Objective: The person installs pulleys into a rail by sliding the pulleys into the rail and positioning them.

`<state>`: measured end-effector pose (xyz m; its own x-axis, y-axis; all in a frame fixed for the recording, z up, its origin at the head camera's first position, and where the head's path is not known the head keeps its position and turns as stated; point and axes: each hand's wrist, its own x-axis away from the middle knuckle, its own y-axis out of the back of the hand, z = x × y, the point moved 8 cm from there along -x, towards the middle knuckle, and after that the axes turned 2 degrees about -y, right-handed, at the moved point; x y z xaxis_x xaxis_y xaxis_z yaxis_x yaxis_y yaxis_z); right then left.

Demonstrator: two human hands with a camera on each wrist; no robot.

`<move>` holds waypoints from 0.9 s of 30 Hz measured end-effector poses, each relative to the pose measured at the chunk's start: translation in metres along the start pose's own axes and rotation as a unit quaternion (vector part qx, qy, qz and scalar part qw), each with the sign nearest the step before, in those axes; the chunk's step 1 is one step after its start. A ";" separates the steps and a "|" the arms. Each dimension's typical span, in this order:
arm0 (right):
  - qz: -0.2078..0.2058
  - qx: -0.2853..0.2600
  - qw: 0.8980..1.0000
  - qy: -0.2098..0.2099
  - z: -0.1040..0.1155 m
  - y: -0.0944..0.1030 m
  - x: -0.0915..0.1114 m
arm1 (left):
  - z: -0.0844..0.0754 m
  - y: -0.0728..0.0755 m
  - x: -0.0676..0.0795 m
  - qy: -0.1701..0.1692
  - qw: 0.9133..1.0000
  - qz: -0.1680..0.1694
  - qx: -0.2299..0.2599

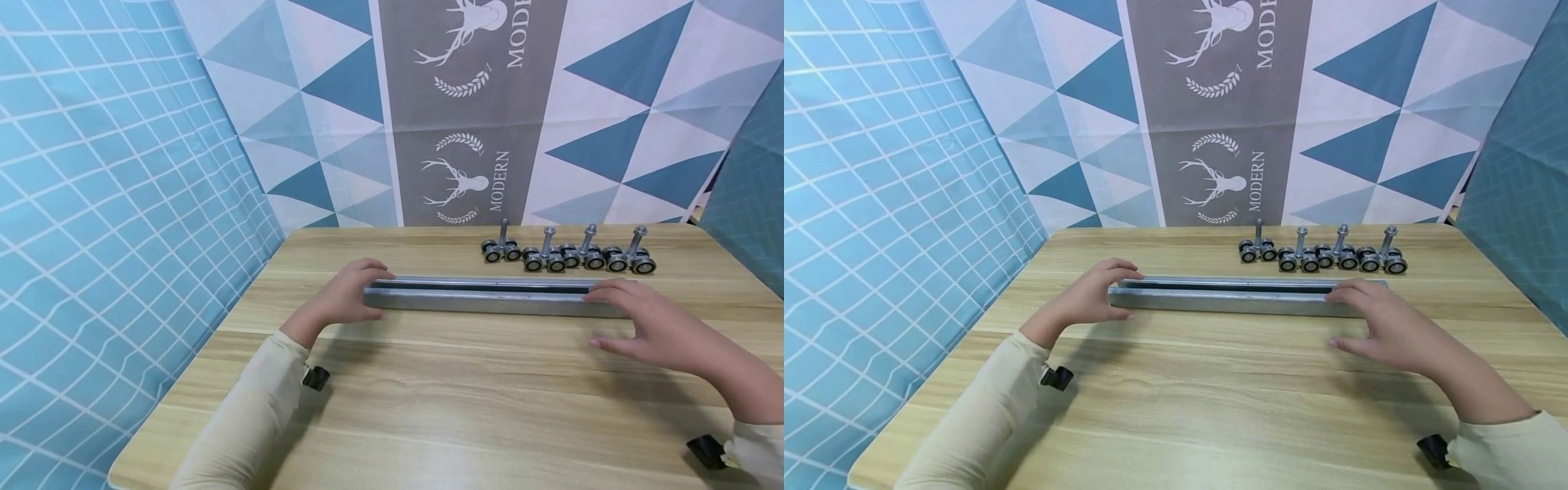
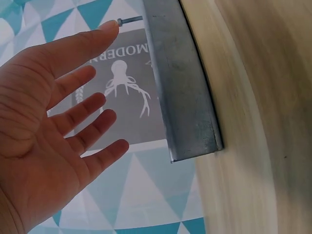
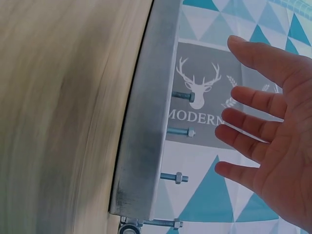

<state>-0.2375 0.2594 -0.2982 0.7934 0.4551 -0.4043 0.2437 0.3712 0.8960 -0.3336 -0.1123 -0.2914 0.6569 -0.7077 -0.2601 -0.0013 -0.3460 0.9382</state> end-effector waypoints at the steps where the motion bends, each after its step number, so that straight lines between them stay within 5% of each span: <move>1: 0.000 0.002 1.000 -0.001 -0.001 0.001 0.000 | 0.002 -0.001 -0.001 0.003 1.000 0.004 0.000; 20: 0.010 0.011 1.000 -0.006 -0.013 0.004 -0.006 | 0.031 -0.010 -0.027 0.040 0.995 0.094 -0.022; 27: 0.030 0.006 0.999 -0.026 -0.015 0.003 -0.009 | 0.039 -0.022 -0.035 0.056 0.986 0.153 -0.032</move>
<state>-0.2521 0.2683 -0.2945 0.8350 0.4334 -0.3390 0.2006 0.3340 0.9210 -0.3858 -0.1043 -0.3123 0.7118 -0.6996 0.0617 -0.1679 -0.0842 0.9822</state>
